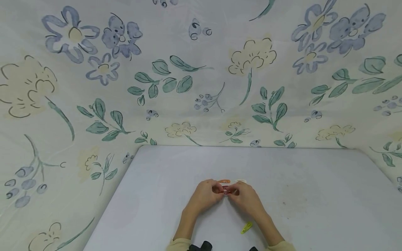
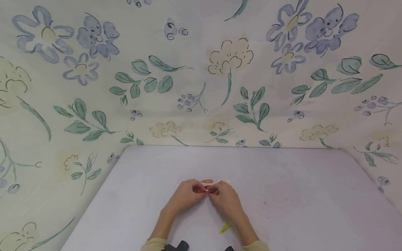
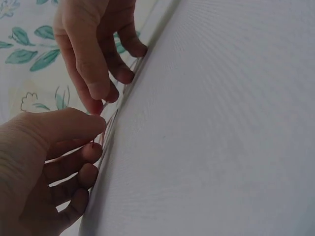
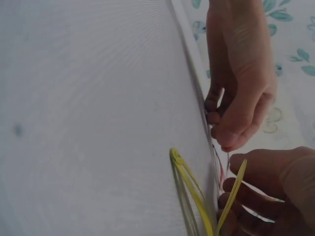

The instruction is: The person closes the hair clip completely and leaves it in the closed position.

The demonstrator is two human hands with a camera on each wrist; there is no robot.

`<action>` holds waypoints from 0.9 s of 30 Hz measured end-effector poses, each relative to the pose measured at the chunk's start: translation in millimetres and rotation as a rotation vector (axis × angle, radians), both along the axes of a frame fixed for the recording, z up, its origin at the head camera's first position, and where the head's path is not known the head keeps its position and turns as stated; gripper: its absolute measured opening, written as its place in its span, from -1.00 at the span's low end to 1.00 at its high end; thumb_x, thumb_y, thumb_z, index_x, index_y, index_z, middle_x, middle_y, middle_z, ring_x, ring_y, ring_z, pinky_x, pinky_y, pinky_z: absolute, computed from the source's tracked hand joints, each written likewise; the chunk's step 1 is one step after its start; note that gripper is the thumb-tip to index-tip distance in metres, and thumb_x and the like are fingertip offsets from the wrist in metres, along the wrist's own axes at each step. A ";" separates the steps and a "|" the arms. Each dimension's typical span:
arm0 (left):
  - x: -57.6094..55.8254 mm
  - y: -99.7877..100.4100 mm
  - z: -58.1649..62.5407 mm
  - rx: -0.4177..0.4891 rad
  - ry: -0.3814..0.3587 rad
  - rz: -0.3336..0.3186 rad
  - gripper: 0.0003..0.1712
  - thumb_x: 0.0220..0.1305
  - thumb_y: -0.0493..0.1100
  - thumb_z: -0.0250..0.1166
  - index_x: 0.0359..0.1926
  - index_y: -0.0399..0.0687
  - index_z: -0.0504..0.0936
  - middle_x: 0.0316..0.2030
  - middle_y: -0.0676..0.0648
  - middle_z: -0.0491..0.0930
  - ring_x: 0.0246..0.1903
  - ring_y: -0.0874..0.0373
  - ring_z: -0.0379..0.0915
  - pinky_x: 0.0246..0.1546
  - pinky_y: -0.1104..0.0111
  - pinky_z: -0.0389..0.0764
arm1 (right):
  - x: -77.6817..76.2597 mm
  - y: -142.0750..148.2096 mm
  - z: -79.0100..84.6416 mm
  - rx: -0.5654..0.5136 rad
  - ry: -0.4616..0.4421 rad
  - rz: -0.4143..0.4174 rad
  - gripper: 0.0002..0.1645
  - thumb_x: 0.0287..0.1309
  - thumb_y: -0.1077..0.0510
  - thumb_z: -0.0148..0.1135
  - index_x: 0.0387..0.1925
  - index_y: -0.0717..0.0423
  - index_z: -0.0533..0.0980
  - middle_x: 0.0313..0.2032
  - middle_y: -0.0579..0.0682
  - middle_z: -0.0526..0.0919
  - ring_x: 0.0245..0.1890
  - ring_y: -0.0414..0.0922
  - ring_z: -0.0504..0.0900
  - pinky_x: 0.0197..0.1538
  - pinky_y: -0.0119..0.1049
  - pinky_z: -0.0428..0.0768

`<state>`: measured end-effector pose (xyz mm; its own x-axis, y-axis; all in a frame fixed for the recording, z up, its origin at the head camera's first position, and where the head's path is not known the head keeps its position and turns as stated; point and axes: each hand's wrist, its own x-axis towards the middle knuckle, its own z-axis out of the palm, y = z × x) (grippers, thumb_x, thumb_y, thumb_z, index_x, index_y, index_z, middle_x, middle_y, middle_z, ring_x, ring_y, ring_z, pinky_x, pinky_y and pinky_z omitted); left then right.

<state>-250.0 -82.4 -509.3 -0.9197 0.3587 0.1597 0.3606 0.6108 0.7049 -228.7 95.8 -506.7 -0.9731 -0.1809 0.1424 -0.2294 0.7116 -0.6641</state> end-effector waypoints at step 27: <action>0.3 -0.8 2.2 0.012 -0.064 -0.002 -0.79 0.08 -0.19 0.42 -0.21 -0.05 0.68 -0.38 0.08 0.54 -0.34 0.25 0.39 -0.30 0.39 0.44 | 0.2 3.2 0.9 -0.045 -0.012 0.029 -0.82 0.06 0.24 0.43 -0.23 0.12 0.70 -0.36 -0.15 0.64 -0.35 -0.25 0.52 -0.28 -0.37 0.52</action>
